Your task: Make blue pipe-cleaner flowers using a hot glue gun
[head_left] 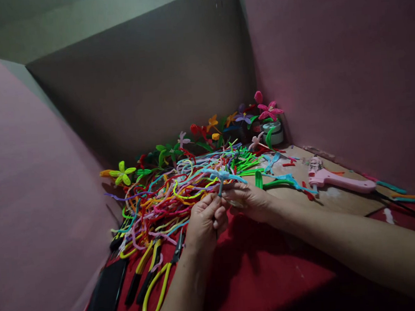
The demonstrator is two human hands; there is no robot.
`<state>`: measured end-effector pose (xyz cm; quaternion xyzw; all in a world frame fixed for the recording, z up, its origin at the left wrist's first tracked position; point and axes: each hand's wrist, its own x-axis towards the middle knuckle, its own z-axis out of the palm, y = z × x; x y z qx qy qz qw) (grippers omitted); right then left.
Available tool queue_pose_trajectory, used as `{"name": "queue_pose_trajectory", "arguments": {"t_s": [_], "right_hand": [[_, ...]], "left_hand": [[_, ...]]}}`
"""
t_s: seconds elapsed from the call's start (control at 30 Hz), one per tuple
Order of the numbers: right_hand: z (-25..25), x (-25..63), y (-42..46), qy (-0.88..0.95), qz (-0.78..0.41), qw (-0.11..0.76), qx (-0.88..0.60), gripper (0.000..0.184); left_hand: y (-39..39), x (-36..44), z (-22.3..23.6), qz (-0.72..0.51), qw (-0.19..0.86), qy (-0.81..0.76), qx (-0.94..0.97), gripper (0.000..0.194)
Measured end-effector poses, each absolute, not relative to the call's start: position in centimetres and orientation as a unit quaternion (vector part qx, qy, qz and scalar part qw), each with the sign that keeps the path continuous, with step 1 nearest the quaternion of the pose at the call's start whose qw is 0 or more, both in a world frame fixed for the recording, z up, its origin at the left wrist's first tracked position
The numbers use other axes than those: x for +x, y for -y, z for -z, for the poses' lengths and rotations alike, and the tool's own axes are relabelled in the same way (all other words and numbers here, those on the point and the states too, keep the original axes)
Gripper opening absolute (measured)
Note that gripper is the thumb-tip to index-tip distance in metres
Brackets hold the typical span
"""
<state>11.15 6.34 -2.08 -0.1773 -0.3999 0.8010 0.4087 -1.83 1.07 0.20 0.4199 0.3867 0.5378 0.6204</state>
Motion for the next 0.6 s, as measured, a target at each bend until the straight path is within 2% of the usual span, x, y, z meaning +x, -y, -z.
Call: {"name": "queue_pose_trajectory", "arguments": {"t_s": [0.1, 0.2, 0.27, 0.33, 0.4, 0.47, 0.53, 0.6], "right_hand": [[2.3, 11.1, -6.5, 0.409, -0.805, 0.397, -0.165, 0.015], [2.4, 10.9, -6.4, 0.413, -0.788, 0.428, -0.161, 0.012], [2.4, 10.7, -6.2, 0.406, -0.772, 0.461, -0.162, 0.013], [2.3, 10.6, -6.1, 0.399, -0.752, 0.496, -0.172, 0.015], [2.3, 10.6, -6.0, 0.397, -0.735, 0.521, -0.177, 0.016], [2.4, 10.6, -6.0, 0.401, -0.728, 0.531, -0.167, 0.017], [2.5, 10.5, -6.0, 0.408, -0.724, 0.531, -0.165, 0.019], [2.6, 10.5, -5.9, 0.418, -0.716, 0.531, -0.177, 0.020]], "left_hand": [[-1.3, -2.4, -0.2, -0.494, 0.675, -0.360, 0.413, 0.018], [-1.4, -2.5, -0.2, -0.481, 0.656, -0.380, 0.439, 0.020], [-1.4, -2.3, -0.2, -0.486, 0.588, -0.428, 0.484, 0.023], [-1.3, -1.9, -0.1, -0.500, 0.457, -0.488, 0.550, 0.025], [-1.1, -1.6, 0.1, -0.506, 0.299, -0.525, 0.616, 0.020], [-1.0, -1.3, 0.5, -0.501, 0.184, -0.539, 0.652, 0.012], [-0.9, -1.2, 0.8, -0.501, 0.142, -0.542, 0.659, 0.009], [-1.0, -1.1, 1.0, -0.511, 0.158, -0.541, 0.650, 0.010]]}}
